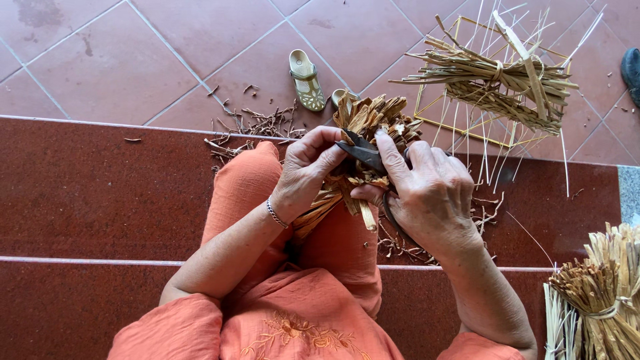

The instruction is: The person sits on the floor and uses shears to trim the ends of a bundle of dried plant material. They repeatedly cut small sections of the bundle, rotating it to align the ends and remove excess material.

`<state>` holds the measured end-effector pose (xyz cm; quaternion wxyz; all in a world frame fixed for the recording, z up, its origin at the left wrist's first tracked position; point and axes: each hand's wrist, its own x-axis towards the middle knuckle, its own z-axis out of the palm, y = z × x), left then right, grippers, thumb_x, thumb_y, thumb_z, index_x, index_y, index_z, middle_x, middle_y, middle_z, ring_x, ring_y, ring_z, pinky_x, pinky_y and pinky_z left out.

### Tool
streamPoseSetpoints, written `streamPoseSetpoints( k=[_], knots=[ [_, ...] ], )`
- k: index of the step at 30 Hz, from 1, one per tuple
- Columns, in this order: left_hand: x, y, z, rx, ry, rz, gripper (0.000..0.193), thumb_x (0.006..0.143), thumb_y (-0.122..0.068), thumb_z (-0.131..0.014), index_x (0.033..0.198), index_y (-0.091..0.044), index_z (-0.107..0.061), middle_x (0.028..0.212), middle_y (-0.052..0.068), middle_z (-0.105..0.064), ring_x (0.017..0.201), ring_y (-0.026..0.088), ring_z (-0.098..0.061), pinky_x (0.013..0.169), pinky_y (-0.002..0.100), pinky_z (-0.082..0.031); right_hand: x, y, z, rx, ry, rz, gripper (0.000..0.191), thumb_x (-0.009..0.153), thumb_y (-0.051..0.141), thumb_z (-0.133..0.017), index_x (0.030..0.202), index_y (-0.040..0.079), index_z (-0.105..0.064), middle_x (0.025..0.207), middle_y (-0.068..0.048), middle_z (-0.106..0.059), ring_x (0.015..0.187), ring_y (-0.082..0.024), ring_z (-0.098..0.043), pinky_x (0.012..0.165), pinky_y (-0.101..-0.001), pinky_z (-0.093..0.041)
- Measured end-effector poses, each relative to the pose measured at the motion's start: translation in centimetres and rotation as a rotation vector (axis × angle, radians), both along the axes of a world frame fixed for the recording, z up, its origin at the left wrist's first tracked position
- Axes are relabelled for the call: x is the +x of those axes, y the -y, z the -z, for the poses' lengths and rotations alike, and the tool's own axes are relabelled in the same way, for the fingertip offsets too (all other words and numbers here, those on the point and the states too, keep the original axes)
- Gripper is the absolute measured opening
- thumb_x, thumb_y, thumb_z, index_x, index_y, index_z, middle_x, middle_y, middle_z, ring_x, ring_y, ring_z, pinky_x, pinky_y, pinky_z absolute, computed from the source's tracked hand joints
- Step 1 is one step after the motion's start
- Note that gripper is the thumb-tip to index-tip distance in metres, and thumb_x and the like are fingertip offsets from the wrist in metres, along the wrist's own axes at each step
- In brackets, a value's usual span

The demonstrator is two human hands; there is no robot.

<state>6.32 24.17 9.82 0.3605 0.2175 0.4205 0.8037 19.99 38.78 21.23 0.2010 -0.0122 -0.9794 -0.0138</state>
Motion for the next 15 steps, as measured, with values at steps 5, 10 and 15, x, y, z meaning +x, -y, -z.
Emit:
streamPoseSetpoints(
  k=[5, 10, 15],
  knots=[
    [-0.1, 0.2, -0.4, -0.011, 0.001, 0.012, 0.014, 0.108, -0.009, -0.061, 0.120, -0.002, -0.065, 0.106, -0.001, -0.068, 0.092, 0.003, -0.060, 0.081, 0.020, -0.053, -0.3, 0.1, 0.7, 0.008, -0.024, -0.001, 0.083, 0.084, 0.067, -0.071, 0.132, -0.002, -0.068, 0.076, -0.010, -0.054, 0.061, -0.024, -0.058, 0.053, -0.0397, -0.044],
    [-0.1, 0.0, -0.5, 0.000, 0.029, 0.011, 0.013, 0.107, -0.009, -0.062, 0.118, -0.003, -0.065, 0.104, -0.002, -0.067, 0.093, 0.003, -0.060, 0.082, 0.020, -0.053, -0.2, -0.1, 1.7, -0.015, -0.065, -0.030, 0.080, 0.086, 0.064, -0.070, 0.134, -0.001, -0.066, 0.077, -0.011, -0.055, 0.057, -0.025, -0.060, 0.052, -0.0392, -0.047],
    [-0.1, 0.0, -0.4, -0.010, 0.004, 0.005, 0.012, 0.108, -0.010, -0.062, 0.116, -0.002, -0.066, 0.103, -0.003, -0.066, 0.091, 0.002, -0.058, 0.082, 0.019, -0.052, -0.2, -0.3, 3.0, -0.032, -0.089, -0.032, 0.079, 0.090, 0.062, -0.069, 0.136, -0.002, -0.065, 0.074, -0.008, -0.055, 0.052, -0.022, -0.057, 0.050, -0.0374, -0.046]
  ],
)
